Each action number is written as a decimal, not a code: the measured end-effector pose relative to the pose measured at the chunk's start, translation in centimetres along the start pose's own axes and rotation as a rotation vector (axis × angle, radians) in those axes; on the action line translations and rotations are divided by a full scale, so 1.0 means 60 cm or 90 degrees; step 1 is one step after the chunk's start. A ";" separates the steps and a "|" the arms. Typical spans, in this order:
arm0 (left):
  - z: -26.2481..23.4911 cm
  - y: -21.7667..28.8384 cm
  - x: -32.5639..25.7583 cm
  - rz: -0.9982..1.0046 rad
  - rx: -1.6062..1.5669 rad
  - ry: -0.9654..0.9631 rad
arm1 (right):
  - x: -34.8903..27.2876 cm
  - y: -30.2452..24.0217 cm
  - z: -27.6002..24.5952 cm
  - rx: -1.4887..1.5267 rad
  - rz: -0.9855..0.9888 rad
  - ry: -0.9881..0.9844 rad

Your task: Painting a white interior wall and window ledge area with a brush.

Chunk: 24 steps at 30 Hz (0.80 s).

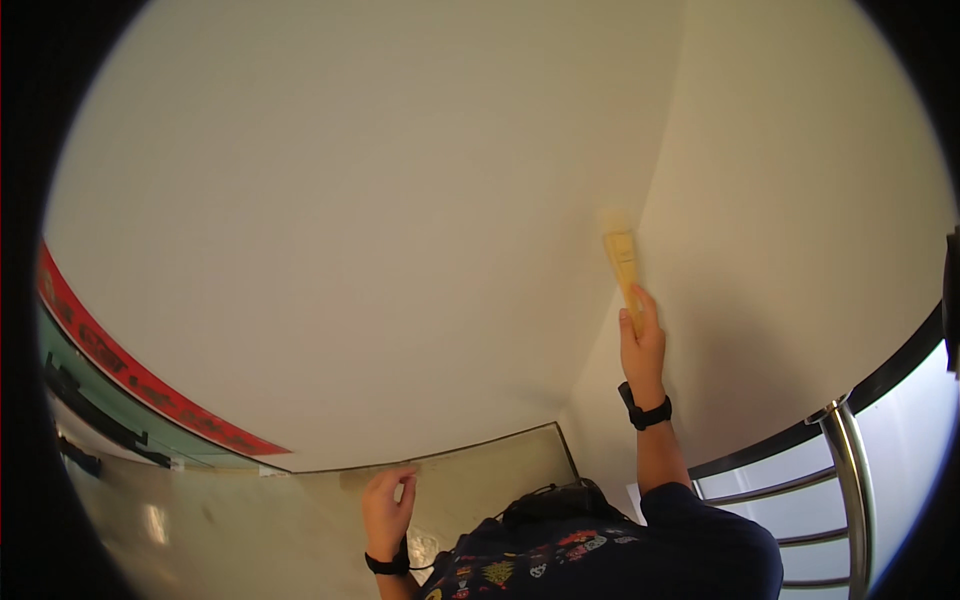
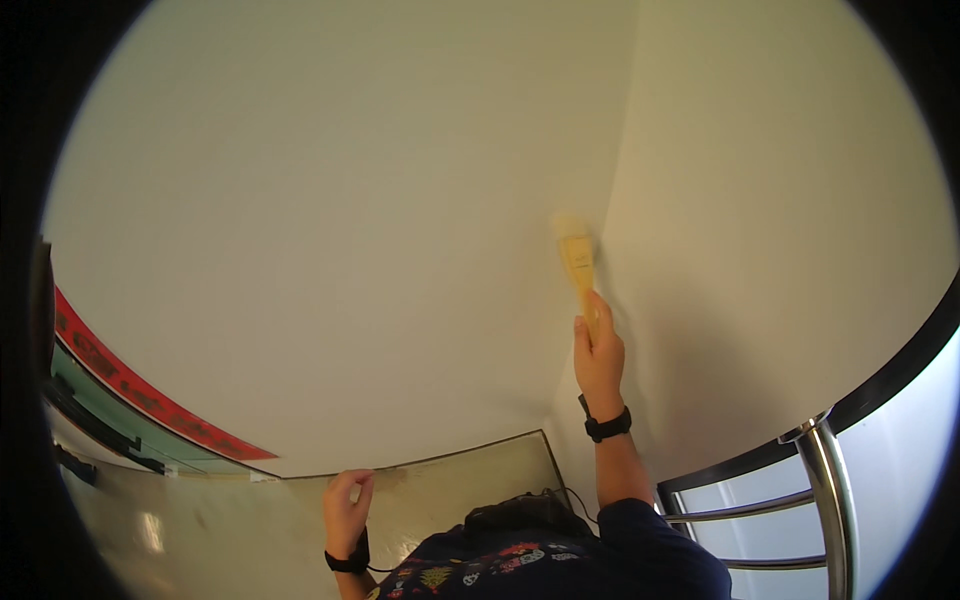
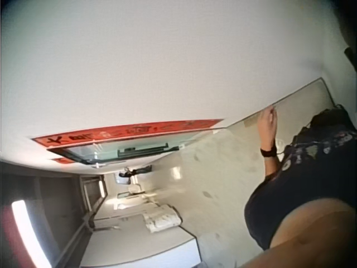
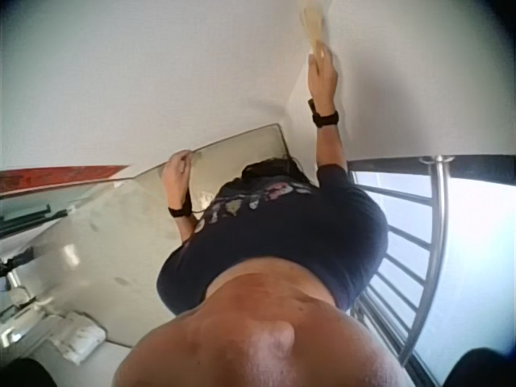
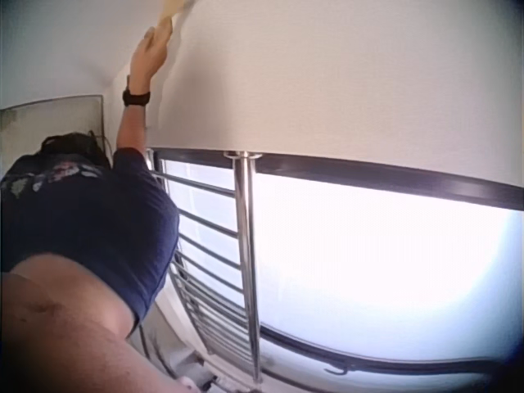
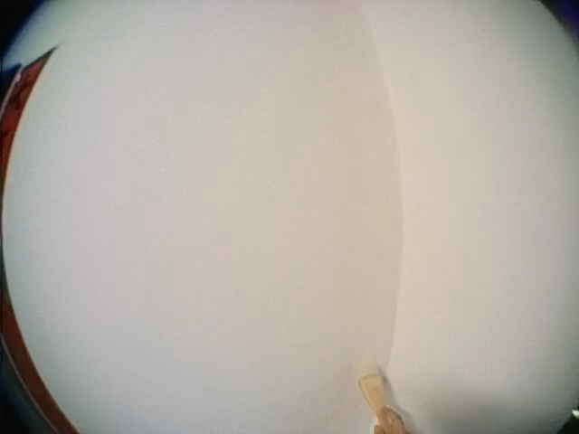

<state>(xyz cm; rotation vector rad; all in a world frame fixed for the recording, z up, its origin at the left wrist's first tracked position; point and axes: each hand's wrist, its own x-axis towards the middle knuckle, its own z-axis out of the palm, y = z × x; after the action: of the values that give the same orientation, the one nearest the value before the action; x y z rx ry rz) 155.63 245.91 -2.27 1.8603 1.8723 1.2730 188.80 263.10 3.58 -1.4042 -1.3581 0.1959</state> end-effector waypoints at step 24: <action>0.001 -0.061 -0.128 -0.112 0.116 -0.864 | -0.388 0.345 0.120 0.113 0.416 -1.297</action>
<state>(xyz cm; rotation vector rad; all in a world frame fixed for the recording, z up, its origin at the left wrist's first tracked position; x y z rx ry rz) 154.47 239.71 -7.98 1.7582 1.2582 -0.3055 188.17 254.91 -27.30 -1.1812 -2.0610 2.6130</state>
